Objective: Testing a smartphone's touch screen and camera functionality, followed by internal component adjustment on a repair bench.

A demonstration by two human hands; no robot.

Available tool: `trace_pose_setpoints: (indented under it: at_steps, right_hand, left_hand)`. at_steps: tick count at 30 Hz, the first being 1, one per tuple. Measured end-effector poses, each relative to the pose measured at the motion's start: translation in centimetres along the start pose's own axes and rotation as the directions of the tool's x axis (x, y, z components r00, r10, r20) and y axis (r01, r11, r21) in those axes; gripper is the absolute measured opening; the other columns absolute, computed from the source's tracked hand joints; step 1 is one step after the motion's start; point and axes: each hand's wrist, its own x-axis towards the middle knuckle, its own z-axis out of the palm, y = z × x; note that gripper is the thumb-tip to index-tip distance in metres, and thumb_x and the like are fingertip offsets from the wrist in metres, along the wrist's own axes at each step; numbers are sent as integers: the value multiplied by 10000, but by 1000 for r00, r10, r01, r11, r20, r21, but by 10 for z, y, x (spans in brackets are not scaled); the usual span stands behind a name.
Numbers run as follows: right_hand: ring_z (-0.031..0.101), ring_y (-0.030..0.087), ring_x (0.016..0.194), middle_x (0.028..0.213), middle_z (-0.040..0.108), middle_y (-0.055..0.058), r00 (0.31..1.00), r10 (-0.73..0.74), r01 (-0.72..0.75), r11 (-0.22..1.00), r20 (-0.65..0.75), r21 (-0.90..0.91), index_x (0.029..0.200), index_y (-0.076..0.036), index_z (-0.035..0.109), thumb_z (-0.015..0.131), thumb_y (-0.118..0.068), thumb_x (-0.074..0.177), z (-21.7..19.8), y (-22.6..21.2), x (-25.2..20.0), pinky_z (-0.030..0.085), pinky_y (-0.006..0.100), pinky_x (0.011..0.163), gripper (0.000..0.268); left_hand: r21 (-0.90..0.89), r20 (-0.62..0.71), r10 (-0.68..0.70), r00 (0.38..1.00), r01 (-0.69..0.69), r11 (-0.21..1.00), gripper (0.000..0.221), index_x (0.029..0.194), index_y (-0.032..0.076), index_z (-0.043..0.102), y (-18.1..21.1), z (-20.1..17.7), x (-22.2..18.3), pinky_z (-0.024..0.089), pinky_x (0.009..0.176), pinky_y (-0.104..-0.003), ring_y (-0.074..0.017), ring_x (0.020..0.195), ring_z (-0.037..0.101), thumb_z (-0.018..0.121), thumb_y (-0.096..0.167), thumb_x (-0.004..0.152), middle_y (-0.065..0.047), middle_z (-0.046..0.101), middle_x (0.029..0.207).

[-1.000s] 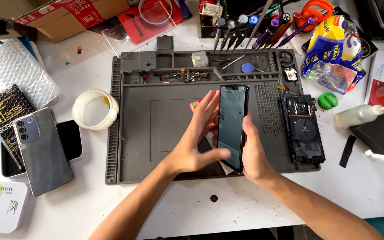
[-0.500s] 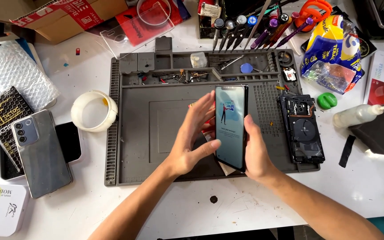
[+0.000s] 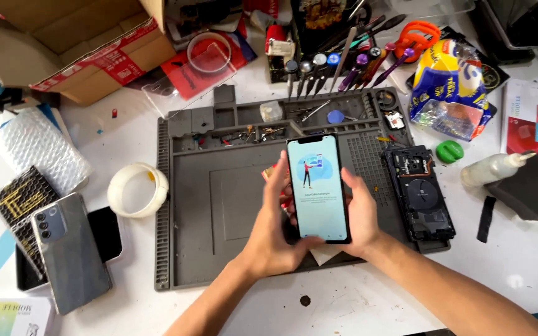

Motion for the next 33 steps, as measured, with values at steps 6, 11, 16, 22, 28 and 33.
trace_pose_setpoints:
  at_steps: [6,11,16,22,28,33]
  right_hand:
    - [651,390,1086,1269,659,240,963,68,-58,997,259,-45,1408,-28,575,471,-611,904,-33,-8,18,516,491,919,778]
    - [620,373,1138,1300,622,218,891,150,-174,985,429,17,1443,-22,521,502,-613,920,-42,-11,20,509,464,955,790]
    - [632,371,1055,1237,633,218,948,132,-142,990,289,14,1372,-20,570,502,-615,905,-33,-15,15,517,507,918,760]
    - [670,352,911,1186,662,262,909,115,-106,993,400,-45,1394,58,548,438,-612,965,-17,-28,1,549,483,829,803]
    - [684,322,934,1182,662,235,891,-11,-5,999,453,34,1408,55,526,478,-612,961,-10,-43,-2,567,461,814,803]
    - [686,332,886,1140,662,220,882,-72,39,996,465,81,1298,80,565,502,-626,948,-14,-42,7,574,442,804,790]
  left_hand:
    - [-190,-109,-89,990,67,979,811,1602,101,145,-29,1,-5,418,1122,-428,-313,1460,436,629,157,954,-178,270,1693]
    - [-218,-64,-135,989,118,969,775,1605,141,140,-25,-2,-7,336,1224,-458,-321,1561,318,607,237,994,-240,331,1653]
    - [-143,-125,-165,978,147,979,554,1476,50,447,-24,-1,-7,601,686,-340,-234,1153,607,564,282,986,-102,552,1367]
    - [864,-268,109,957,189,467,544,1351,46,523,-26,-5,-2,464,823,-432,-345,977,573,651,348,916,-188,595,1165]
    - [929,-369,-99,924,371,3,930,1195,-25,529,-53,32,-11,548,550,-374,-262,740,600,612,824,825,-104,518,947]
    - [770,-388,-398,832,529,356,580,1182,149,455,-45,41,-2,553,493,-462,-303,820,655,794,470,839,-76,457,1100]
